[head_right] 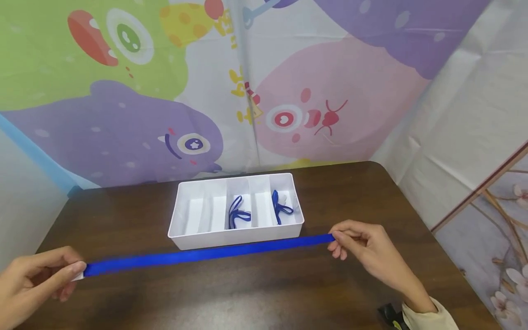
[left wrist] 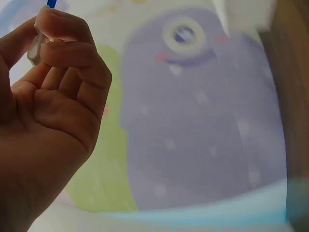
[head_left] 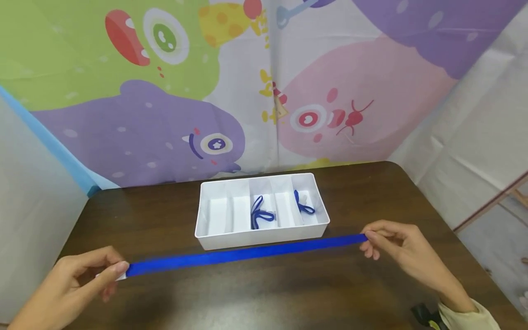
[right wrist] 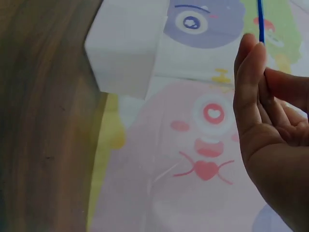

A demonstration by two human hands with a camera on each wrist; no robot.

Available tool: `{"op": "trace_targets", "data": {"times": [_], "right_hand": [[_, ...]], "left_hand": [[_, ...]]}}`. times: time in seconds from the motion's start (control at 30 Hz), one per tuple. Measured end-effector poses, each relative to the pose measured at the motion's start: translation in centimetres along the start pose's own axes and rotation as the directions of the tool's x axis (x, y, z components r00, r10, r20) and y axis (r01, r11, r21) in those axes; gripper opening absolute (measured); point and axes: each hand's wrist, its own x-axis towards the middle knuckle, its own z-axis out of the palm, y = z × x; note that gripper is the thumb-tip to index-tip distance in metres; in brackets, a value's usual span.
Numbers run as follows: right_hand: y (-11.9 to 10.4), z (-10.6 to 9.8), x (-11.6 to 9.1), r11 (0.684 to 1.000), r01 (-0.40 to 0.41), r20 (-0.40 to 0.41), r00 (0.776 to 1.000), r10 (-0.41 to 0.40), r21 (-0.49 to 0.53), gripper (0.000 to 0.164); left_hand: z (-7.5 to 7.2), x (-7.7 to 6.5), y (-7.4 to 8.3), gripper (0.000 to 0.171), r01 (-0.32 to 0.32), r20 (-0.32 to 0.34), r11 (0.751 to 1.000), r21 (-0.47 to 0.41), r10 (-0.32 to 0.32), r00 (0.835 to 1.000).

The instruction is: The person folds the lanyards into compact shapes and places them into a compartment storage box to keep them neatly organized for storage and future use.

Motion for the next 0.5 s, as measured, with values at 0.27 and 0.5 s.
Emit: {"op": "trace_targets", "data": {"times": [0.27,0.5], "right_hand": [[0.7,0.3,0.4,0.999,-0.047,-0.002,0.999,0.047,-0.020,0.013],[0.8,1.2,1.0,0.994,-0.072,0.044,0.997,0.068,0.086,0.009]], "left_hand": [[0.0,-0.3,0.2,0.044,-0.218,0.077,0.783,-0.583,0.320,0.944],[0.8,-0.1,1.1,0.028,-0.349,-0.124,0.458,-0.817,0.452,0.883]]}}
